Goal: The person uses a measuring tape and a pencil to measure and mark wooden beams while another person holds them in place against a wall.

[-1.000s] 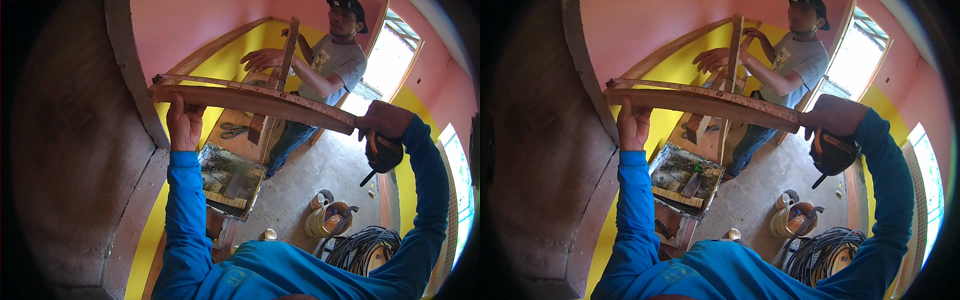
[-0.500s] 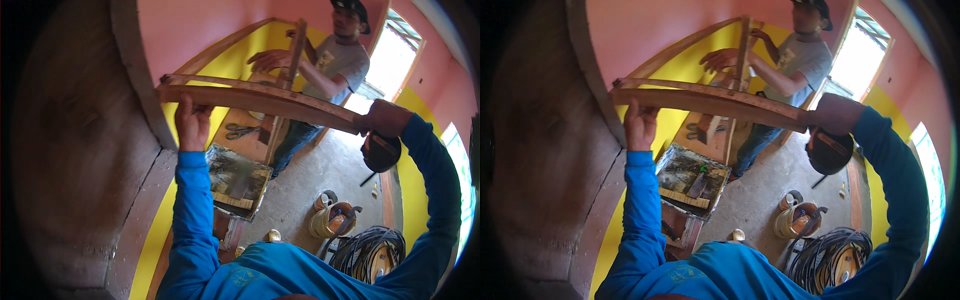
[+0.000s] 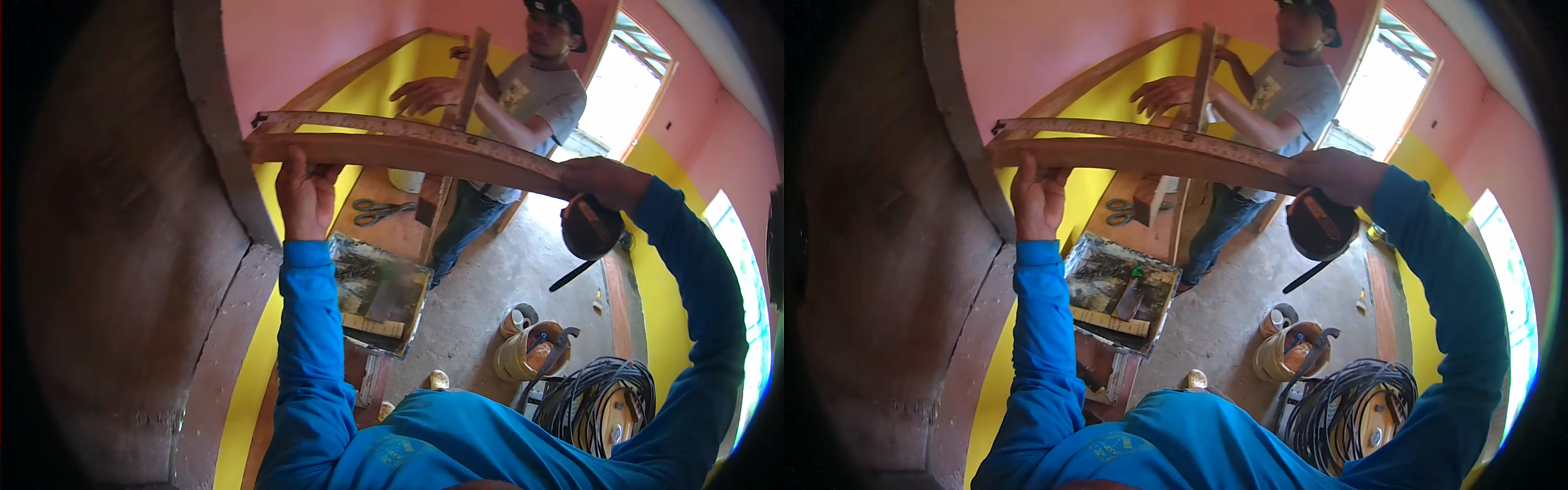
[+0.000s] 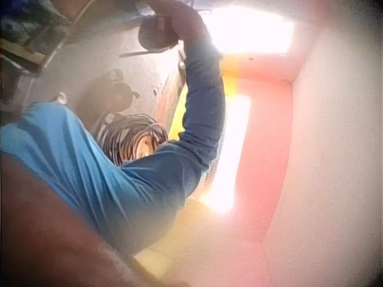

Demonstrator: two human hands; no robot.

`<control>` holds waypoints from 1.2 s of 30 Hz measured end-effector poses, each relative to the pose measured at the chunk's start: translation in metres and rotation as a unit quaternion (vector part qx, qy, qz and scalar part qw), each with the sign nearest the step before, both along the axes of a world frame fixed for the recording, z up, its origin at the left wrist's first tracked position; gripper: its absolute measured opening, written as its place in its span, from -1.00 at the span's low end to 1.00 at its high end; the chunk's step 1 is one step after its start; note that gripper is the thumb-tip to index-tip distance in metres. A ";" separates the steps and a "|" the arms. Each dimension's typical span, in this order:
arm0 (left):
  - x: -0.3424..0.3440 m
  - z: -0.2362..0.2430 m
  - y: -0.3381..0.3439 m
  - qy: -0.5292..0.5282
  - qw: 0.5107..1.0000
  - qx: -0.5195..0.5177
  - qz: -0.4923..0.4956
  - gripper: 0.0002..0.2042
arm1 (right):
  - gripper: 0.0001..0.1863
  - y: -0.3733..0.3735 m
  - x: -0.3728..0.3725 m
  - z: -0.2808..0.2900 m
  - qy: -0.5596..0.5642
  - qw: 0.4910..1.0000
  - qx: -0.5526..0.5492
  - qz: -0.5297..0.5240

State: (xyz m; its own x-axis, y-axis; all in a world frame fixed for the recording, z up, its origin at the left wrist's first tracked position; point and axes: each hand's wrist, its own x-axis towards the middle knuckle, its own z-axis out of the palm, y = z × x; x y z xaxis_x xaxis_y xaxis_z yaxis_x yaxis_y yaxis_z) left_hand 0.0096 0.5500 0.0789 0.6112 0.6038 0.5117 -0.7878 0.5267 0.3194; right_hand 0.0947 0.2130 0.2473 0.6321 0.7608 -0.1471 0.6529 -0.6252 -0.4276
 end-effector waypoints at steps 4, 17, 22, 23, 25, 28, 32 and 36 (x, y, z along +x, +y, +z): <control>-0.001 0.003 -0.002 0.005 1.000 0.007 0.004 -0.59 | -0.74 0.010 -0.016 0.005 0.057 0.984 -0.022 -0.167; -0.003 0.007 -0.005 0.015 1.000 0.001 -0.021 -0.66 | -0.76 0.010 -0.013 0.011 0.000 0.988 -0.073 -0.137; -0.005 -0.002 0.005 0.007 1.000 0.000 -0.017 -0.68 | -0.73 0.015 -0.040 0.008 -0.085 0.991 -0.013 -0.104; -0.001 -0.003 0.002 0.009 1.000 0.003 -0.024 -0.68 | -0.75 0.009 -0.044 0.007 -0.074 0.992 0.035 -0.100; 0.002 -0.003 0.001 -0.024 0.998 0.016 -0.049 -0.68 | -0.77 -0.001 -0.048 0.004 -0.143 0.986 0.047 -0.077; -0.002 0.003 -0.006 -0.024 0.998 -0.015 -0.048 -0.68 | -0.80 -0.012 -0.053 0.009 -0.187 0.975 0.081 -0.091; -0.009 0.007 -0.008 -0.020 0.998 -0.023 -0.055 -0.68 | -0.78 -0.021 -0.056 0.020 -0.247 0.967 0.008 0.062; -0.004 0.000 0.001 -0.005 0.999 0.025 -0.020 -0.65 | -0.73 0.005 -0.073 0.012 -0.080 0.996 -0.004 -0.032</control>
State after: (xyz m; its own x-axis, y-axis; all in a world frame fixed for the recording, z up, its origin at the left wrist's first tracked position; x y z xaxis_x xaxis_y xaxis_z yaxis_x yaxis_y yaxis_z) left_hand 0.0056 0.5510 0.0788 0.6296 0.5526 0.5460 -0.7692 0.5421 0.3383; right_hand 0.0216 0.2178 0.2591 0.6953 0.7172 -0.0458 0.6712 -0.6708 -0.3154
